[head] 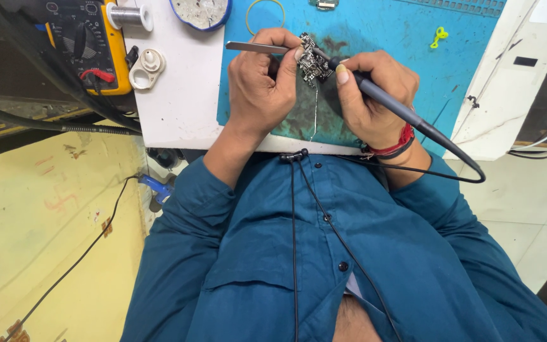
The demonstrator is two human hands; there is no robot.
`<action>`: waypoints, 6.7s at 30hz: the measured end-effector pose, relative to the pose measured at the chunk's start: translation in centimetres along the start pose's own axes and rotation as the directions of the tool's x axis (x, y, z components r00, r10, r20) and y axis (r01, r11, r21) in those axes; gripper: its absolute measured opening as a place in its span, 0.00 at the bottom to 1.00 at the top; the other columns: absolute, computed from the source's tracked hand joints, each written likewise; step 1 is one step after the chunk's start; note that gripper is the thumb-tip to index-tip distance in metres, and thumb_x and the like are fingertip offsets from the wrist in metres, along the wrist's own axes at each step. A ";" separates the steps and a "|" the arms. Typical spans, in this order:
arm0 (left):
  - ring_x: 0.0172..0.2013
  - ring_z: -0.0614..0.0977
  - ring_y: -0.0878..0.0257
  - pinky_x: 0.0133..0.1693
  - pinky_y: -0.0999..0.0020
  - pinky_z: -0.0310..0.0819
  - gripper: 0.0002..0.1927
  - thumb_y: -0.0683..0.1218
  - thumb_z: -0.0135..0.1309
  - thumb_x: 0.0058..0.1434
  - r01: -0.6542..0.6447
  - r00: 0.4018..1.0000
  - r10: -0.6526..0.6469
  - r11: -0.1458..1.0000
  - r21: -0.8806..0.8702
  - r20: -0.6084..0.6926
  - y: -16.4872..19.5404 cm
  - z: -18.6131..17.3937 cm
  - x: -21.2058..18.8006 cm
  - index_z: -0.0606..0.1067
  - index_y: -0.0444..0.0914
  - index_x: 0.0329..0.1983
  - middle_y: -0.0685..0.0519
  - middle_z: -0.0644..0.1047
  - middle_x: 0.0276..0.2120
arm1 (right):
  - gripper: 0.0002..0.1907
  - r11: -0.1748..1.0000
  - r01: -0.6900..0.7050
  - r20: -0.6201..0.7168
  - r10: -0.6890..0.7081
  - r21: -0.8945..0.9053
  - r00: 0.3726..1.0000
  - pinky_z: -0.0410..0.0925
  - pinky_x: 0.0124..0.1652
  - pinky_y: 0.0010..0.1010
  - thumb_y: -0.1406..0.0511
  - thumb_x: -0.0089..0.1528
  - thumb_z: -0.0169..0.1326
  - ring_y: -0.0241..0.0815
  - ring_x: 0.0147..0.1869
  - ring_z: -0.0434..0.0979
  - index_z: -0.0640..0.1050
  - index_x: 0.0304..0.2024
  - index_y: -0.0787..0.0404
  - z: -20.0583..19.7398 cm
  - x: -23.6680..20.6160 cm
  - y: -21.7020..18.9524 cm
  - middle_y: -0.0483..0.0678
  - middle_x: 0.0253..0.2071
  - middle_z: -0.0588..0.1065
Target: The person solders components on a small circuit board at a workbench. They hold the board steady with tweezers in one hand while applying a soldering iron to the board's contacts with the other hand, repositioning the board repeatedly to work on different points.
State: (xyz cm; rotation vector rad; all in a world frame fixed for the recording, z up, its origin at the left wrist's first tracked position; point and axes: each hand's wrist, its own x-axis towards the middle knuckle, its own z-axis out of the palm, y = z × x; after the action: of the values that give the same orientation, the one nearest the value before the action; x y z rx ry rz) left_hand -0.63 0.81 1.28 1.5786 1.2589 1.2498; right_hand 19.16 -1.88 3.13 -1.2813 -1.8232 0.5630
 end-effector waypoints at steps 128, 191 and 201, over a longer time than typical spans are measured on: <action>0.24 0.77 0.71 0.28 0.75 0.69 0.03 0.37 0.57 0.71 0.012 1.000 -0.012 1.000 -0.002 -0.019 0.0 0.0 -0.1 0.74 0.35 0.44 0.55 0.80 0.32 | 0.05 1.000 -0.009 0.011 0.008 0.014 1.000 0.66 0.32 0.30 0.70 0.70 0.61 0.44 0.31 0.76 0.77 0.42 0.66 0.0 0.0 0.0 0.50 0.31 0.76; 0.26 0.80 0.72 0.29 0.76 0.72 0.02 0.37 0.55 0.72 -0.008 1.000 0.008 0.999 -0.043 -0.013 -0.1 0.0 -0.1 0.74 0.35 0.45 0.55 0.80 0.33 | 0.05 1.000 0.019 0.010 -0.019 -0.019 1.000 0.67 0.33 0.29 0.71 0.71 0.62 0.43 0.31 0.77 0.78 0.42 0.64 0.0 0.1 -0.1 0.50 0.34 0.77; 0.24 0.73 0.73 0.27 0.75 0.65 0.03 0.37 0.56 0.72 0.004 0.999 -0.005 0.999 -0.039 -0.040 -0.3 0.1 -0.3 0.74 0.35 0.45 0.56 0.77 0.31 | 0.12 1.000 0.003 -0.079 -0.002 0.014 0.997 0.65 0.34 0.30 0.64 0.73 0.64 0.45 0.33 0.75 0.77 0.49 0.66 0.1 -0.7 0.7 0.55 0.40 0.76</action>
State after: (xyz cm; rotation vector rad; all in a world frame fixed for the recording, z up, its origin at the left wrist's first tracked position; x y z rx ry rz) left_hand -0.64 0.58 0.90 1.5292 1.2553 1.3018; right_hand 19.56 -2.20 2.30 -1.2741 -1.7530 0.5163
